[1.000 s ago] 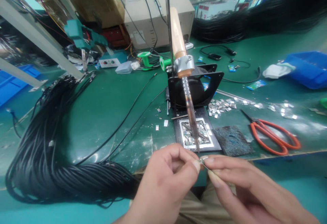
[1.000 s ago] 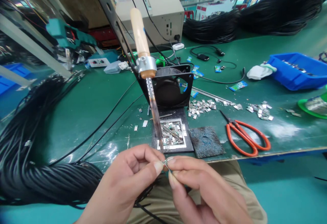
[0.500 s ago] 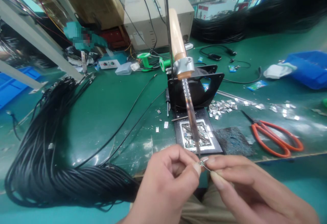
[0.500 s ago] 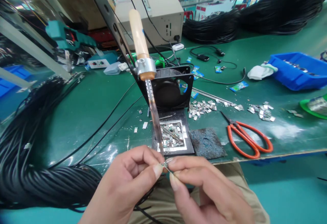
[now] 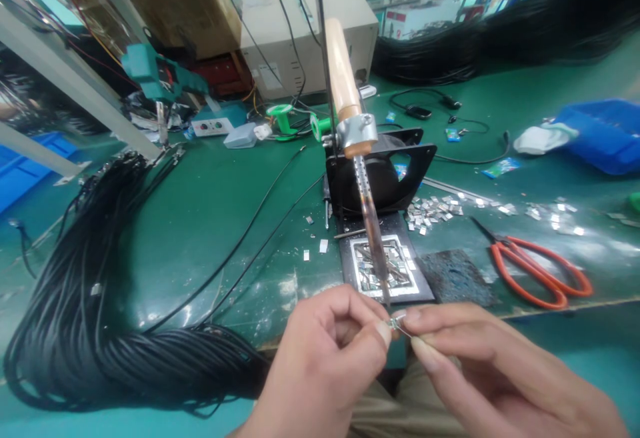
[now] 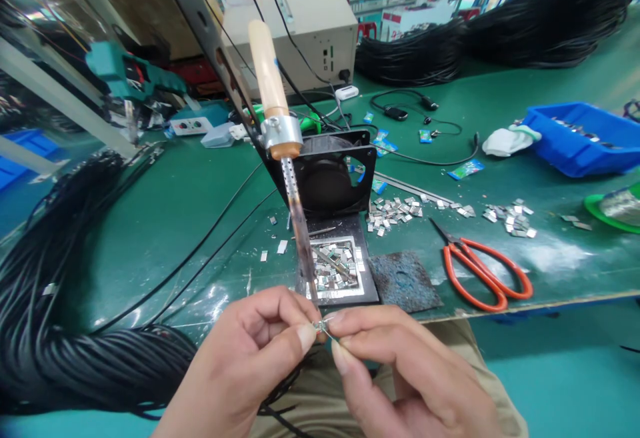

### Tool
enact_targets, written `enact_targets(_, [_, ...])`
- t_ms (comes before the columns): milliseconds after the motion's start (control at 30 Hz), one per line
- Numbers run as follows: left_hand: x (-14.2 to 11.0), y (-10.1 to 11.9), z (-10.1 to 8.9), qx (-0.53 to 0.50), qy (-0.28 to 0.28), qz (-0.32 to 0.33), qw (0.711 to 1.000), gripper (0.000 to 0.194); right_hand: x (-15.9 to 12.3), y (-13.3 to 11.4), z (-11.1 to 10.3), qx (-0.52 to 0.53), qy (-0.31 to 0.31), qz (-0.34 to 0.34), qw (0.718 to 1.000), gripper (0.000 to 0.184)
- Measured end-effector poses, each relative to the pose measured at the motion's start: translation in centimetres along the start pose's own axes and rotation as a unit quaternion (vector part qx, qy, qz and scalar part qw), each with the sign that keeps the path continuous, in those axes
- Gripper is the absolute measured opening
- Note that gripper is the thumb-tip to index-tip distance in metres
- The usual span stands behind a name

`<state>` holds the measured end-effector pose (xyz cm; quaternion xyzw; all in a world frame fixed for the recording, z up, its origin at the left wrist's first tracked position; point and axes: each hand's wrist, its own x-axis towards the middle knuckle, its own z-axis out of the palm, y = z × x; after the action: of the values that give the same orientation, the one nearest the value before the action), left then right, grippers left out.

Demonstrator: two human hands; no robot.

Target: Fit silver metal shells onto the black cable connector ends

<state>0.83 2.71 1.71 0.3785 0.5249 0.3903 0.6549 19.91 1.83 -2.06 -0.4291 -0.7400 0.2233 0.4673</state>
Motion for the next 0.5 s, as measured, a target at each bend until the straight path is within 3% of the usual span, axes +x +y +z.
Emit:
enact_targets(300, [0.3, 0.1, 0.2, -0.004, -0.003, 0.006, 1.0, 0.019, 1.8, -0.6, 0.1, 0.008, 0.037, -0.018, 0.999, 0.015])
enact_targets(500, [0.2, 0.4, 0.3, -0.023, 0.005, 0.006, 1.0, 0.021, 2.0, -0.6, 0.5, 0.022, 0.027, -0.001, 0.999, 0.015])
